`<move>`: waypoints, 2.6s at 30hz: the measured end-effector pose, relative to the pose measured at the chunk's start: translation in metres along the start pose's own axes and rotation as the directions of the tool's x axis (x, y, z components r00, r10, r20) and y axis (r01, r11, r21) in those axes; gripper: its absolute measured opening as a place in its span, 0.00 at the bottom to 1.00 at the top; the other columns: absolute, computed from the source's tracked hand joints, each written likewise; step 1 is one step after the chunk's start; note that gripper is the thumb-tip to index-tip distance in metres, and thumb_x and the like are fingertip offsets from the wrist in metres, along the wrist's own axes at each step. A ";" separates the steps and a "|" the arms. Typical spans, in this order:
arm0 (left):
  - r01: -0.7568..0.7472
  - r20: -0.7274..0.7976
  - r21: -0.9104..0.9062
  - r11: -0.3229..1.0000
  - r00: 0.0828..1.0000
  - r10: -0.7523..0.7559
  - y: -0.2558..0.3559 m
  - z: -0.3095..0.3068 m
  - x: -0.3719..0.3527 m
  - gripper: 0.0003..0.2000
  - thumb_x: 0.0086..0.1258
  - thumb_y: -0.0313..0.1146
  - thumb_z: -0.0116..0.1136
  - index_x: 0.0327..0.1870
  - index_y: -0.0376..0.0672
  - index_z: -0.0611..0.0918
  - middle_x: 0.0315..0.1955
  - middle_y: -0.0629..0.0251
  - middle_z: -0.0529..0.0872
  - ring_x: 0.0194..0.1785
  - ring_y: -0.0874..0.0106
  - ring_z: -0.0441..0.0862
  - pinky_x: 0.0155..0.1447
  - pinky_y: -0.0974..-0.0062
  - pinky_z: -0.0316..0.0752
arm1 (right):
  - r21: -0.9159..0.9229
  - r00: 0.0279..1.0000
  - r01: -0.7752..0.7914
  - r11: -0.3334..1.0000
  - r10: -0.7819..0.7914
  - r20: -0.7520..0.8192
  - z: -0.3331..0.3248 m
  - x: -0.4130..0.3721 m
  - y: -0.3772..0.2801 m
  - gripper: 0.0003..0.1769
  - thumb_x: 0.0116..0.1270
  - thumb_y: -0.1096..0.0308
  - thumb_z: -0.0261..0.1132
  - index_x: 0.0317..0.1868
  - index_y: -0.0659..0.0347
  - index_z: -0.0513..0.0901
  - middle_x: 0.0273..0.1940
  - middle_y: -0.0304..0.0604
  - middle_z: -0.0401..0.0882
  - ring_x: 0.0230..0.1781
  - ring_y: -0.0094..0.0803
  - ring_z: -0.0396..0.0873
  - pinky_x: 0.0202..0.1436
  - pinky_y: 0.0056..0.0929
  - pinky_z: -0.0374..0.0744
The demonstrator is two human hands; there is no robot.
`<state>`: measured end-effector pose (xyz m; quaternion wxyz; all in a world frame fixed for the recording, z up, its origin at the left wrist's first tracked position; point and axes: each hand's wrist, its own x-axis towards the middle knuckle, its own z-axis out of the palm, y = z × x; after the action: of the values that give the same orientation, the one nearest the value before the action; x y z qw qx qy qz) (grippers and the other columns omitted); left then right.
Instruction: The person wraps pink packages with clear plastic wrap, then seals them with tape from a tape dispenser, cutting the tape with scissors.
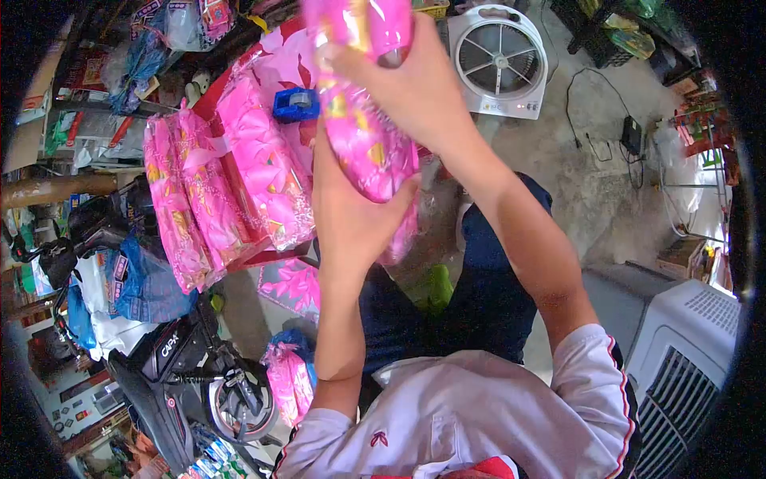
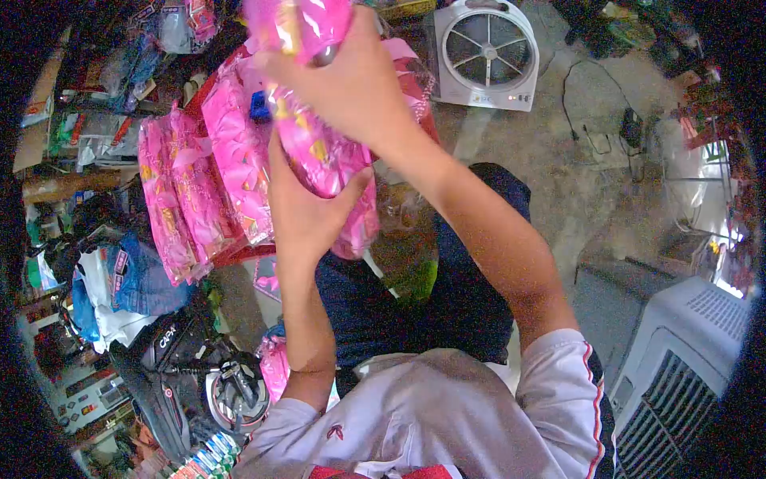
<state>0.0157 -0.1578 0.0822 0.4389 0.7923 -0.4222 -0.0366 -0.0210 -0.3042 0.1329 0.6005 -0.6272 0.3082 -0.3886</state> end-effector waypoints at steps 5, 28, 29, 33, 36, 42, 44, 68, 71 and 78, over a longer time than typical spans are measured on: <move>0.375 0.169 -0.623 0.687 0.921 -0.351 -0.044 -0.029 -0.029 0.48 0.52 0.42 0.81 0.73 0.34 0.66 0.60 0.49 0.81 0.61 0.55 0.83 0.68 0.57 0.78 | 0.275 0.918 0.073 0.959 -0.173 0.358 0.002 -0.018 0.009 0.28 0.79 0.53 0.63 0.67 0.66 0.74 0.55 0.41 0.83 0.59 0.28 0.80 0.63 0.32 0.79; -0.080 -0.086 -0.996 0.032 0.915 -0.394 -0.078 -0.080 -0.028 0.45 0.66 0.67 0.56 0.78 0.45 0.64 0.72 0.51 0.71 0.73 0.50 0.72 0.74 0.44 0.71 | 0.225 0.494 0.460 0.859 -0.458 0.739 0.012 -0.041 0.017 0.46 0.51 0.60 0.83 0.70 0.63 0.75 0.64 0.51 0.78 0.65 0.43 0.77 0.71 0.41 0.73; -0.079 -0.063 -0.996 -0.031 0.931 -0.359 -0.073 -0.081 -0.026 0.44 0.66 0.67 0.57 0.77 0.46 0.66 0.72 0.51 0.72 0.72 0.50 0.72 0.74 0.44 0.71 | 0.221 0.498 0.425 0.878 -0.430 0.753 0.011 -0.041 0.016 0.46 0.52 0.60 0.83 0.70 0.63 0.74 0.64 0.51 0.78 0.66 0.43 0.77 0.72 0.41 0.73; -0.094 -0.171 -0.976 0.196 0.889 -0.424 -0.084 -0.081 -0.017 0.36 0.68 0.64 0.57 0.68 0.46 0.74 0.65 0.52 0.78 0.68 0.52 0.77 0.71 0.46 0.74 | 0.239 0.516 0.301 0.923 -0.369 0.773 0.010 -0.043 0.009 0.48 0.54 0.56 0.83 0.72 0.64 0.71 0.68 0.51 0.76 0.70 0.41 0.74 0.74 0.40 0.70; -0.109 -0.117 -0.993 0.043 0.883 -0.455 -0.072 -0.077 -0.018 0.31 0.70 0.60 0.59 0.62 0.43 0.78 0.59 0.54 0.83 0.64 0.54 0.80 0.70 0.48 0.76 | 0.208 0.533 0.308 0.928 -0.350 0.770 0.013 -0.045 0.014 0.51 0.54 0.54 0.83 0.75 0.65 0.69 0.71 0.51 0.74 0.72 0.40 0.72 0.76 0.40 0.69; -0.026 -0.214 -0.908 0.418 0.886 -0.410 -0.065 -0.089 -0.014 0.31 0.71 0.42 0.66 0.71 0.40 0.70 0.63 0.54 0.79 0.64 0.59 0.80 0.70 0.51 0.75 | 0.277 0.508 0.290 0.916 -0.393 0.766 0.003 -0.035 0.012 0.53 0.62 0.49 0.77 0.79 0.65 0.62 0.74 0.52 0.69 0.76 0.43 0.67 0.79 0.45 0.64; 0.022 -0.298 -0.825 0.564 0.832 -0.468 -0.047 -0.088 -0.010 0.39 0.64 0.28 0.74 0.75 0.37 0.64 0.62 0.52 0.78 0.64 0.61 0.79 0.70 0.57 0.74 | 0.184 0.562 0.359 0.915 -0.369 0.740 0.003 -0.035 0.013 0.53 0.63 0.49 0.76 0.80 0.64 0.61 0.74 0.53 0.69 0.75 0.43 0.68 0.79 0.45 0.65; 0.135 0.380 0.465 0.875 0.863 -0.335 -0.006 0.017 0.062 0.60 0.51 0.51 0.77 0.73 0.13 0.53 0.43 0.32 0.86 0.49 0.43 0.87 0.54 0.53 0.83 | -0.487 0.992 -0.011 0.874 0.072 0.106 -0.003 0.051 0.104 0.37 0.63 0.44 0.74 0.62 0.65 0.82 0.55 0.59 0.84 0.61 0.47 0.80 0.67 0.42 0.76; 0.016 0.450 0.426 0.904 0.864 -0.227 -0.018 0.018 0.079 0.60 0.51 0.55 0.77 0.74 0.16 0.56 0.46 0.33 0.86 0.51 0.44 0.87 0.56 0.54 0.82 | -0.556 0.991 0.130 0.821 -0.125 0.047 0.005 0.053 0.123 0.38 0.66 0.44 0.69 0.68 0.64 0.77 0.60 0.67 0.77 0.66 0.61 0.74 0.70 0.50 0.73; -0.081 -0.037 0.378 0.922 0.994 0.103 -0.066 -0.059 0.256 0.23 0.62 0.49 0.73 0.45 0.35 0.88 0.32 0.53 0.91 0.37 0.60 0.90 0.46 0.62 0.81 | -0.696 0.986 0.160 0.700 -0.144 0.081 0.008 0.031 0.109 0.47 0.71 0.42 0.65 0.76 0.70 0.63 0.71 0.70 0.64 0.72 0.66 0.67 0.73 0.57 0.68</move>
<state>0.2469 -0.2811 0.1506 0.2918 0.8417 -0.4457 0.0876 0.0103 -0.3366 0.0290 0.2872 -0.8350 0.3732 -0.2847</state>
